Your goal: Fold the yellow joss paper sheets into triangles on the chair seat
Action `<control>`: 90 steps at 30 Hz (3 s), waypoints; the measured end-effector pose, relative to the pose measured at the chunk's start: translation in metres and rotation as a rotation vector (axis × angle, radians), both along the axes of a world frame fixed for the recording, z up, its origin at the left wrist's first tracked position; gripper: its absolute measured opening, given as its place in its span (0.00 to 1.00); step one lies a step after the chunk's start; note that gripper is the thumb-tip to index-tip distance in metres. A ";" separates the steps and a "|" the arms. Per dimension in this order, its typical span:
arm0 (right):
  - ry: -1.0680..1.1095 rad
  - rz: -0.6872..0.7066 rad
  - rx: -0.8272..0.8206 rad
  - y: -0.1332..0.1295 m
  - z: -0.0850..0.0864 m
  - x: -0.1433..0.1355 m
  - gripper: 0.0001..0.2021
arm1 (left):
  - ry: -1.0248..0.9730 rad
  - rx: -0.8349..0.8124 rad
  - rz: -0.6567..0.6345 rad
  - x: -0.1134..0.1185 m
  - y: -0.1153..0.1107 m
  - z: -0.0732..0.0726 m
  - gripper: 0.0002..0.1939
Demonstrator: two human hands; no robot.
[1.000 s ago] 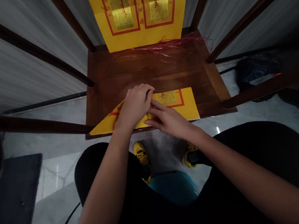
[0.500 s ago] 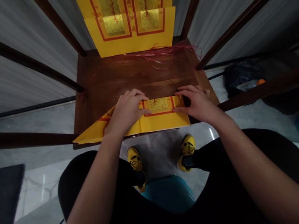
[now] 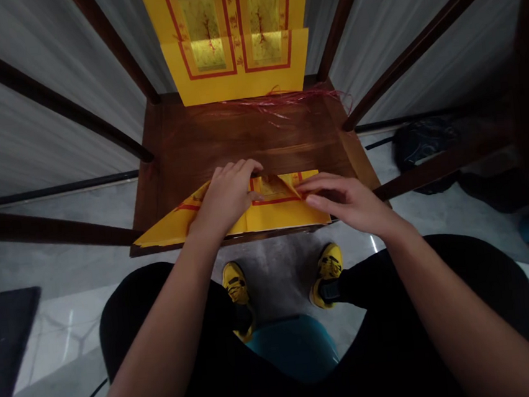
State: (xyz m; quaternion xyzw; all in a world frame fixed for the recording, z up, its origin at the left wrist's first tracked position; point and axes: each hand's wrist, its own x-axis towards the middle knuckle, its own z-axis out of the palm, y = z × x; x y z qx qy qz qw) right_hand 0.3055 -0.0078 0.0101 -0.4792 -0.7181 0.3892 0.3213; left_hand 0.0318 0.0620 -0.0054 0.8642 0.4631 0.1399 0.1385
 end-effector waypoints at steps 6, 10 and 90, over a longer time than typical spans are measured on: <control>-0.131 0.087 0.059 -0.015 -0.013 -0.006 0.27 | 0.099 0.103 -0.139 0.002 -0.005 0.007 0.23; -0.041 0.009 0.036 -0.022 -0.012 -0.014 0.35 | 0.055 0.114 -0.251 0.005 -0.007 0.004 0.25; -0.479 0.172 0.197 -0.010 -0.011 0.027 0.20 | -0.050 -0.044 -0.289 0.015 -0.006 -0.015 0.19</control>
